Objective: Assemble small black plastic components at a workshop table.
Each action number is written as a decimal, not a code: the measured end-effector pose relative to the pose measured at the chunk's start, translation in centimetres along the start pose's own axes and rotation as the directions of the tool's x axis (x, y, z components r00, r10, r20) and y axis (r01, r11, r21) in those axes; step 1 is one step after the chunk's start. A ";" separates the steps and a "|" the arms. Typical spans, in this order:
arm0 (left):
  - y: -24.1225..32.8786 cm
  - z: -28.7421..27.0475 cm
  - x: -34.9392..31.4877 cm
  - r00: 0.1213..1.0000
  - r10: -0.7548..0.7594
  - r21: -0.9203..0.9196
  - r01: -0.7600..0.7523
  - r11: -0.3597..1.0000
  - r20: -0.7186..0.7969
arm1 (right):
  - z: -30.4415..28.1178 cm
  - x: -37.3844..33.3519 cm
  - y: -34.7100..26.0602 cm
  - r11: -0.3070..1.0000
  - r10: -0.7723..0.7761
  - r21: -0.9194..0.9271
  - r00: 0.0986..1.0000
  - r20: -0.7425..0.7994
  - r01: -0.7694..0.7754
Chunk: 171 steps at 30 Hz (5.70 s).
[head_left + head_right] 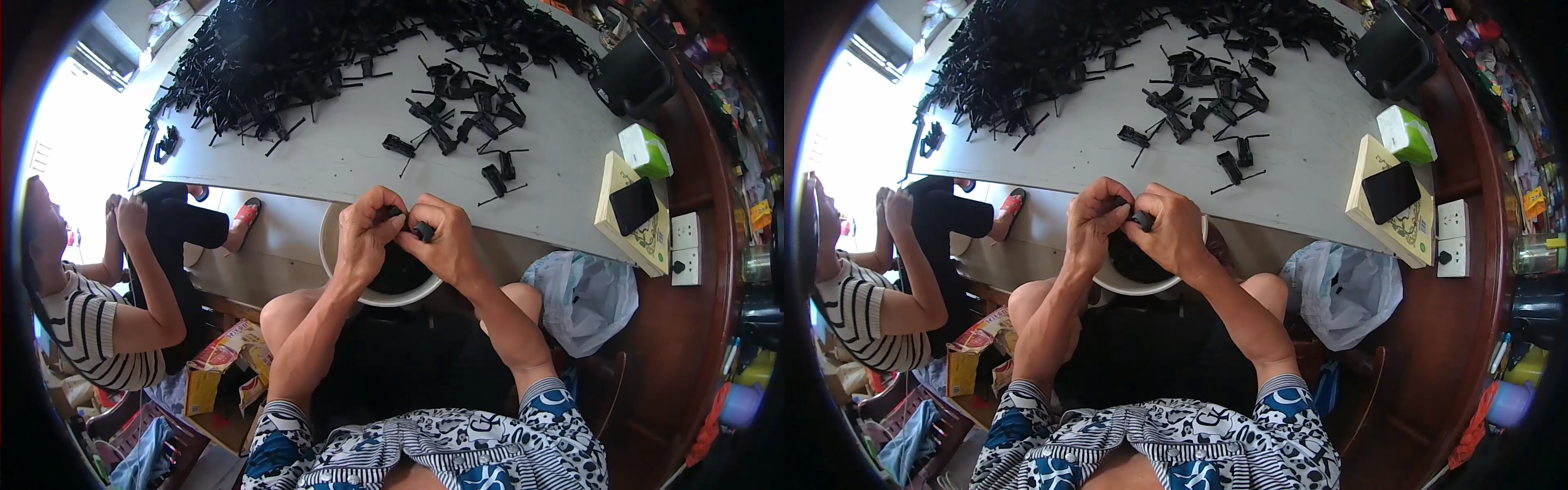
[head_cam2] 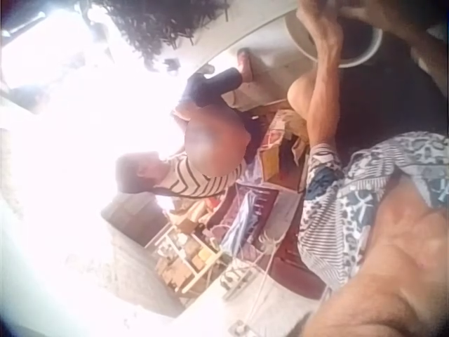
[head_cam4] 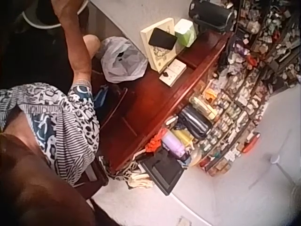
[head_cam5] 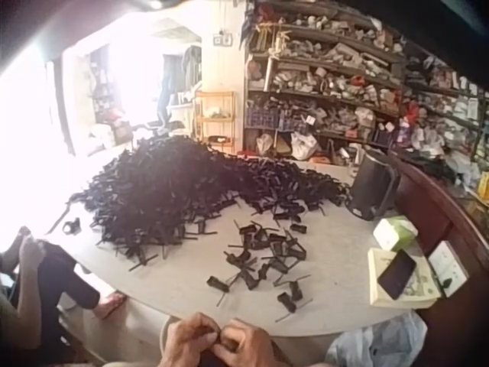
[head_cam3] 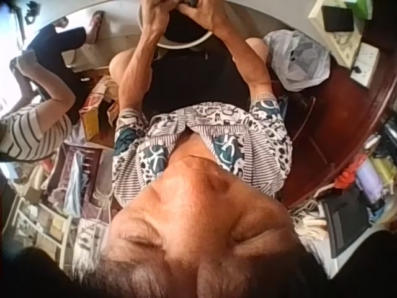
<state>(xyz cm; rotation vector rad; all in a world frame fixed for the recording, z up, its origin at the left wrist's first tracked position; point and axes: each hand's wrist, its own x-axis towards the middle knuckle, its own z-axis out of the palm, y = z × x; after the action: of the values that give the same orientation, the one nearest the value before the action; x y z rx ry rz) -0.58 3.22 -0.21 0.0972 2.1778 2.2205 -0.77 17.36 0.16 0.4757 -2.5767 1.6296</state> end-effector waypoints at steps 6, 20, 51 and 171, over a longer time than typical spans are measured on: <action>-0.1 1.3 -0.4 0.954 0.255 0.269 -0.207 0.941 -0.157 | 0.9 0.2 0.3 0.996 -0.062 -0.067 0.993 -0.098 0.056; -0.1 0.7 0.2 0.979 0.178 0.163 -0.161 0.973 -0.097 | 0.7 0.5 0.7 0.996 0.005 0.092 0.992 -0.129 0.007; 2.5 -1.6 0.6 0.926 -0.087 -0.321 0.214 0.923 0.367 | -3.7 1.2 1.4 0.452 0.200 0.720 0.846 0.494 -0.527; 1.8 0.7 -2.5 0.916 0.376 0.482 -0.270 0.833 -0.137 | 2.3 -0.7 0.2 0.595 0.263 0.766 0.960 0.101 -0.243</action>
<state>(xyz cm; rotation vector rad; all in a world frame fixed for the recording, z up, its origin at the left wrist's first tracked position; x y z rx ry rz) 1.96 3.72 1.50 0.2555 2.9815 1.8759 0.08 15.55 -1.14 0.0851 -1.8260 2.8126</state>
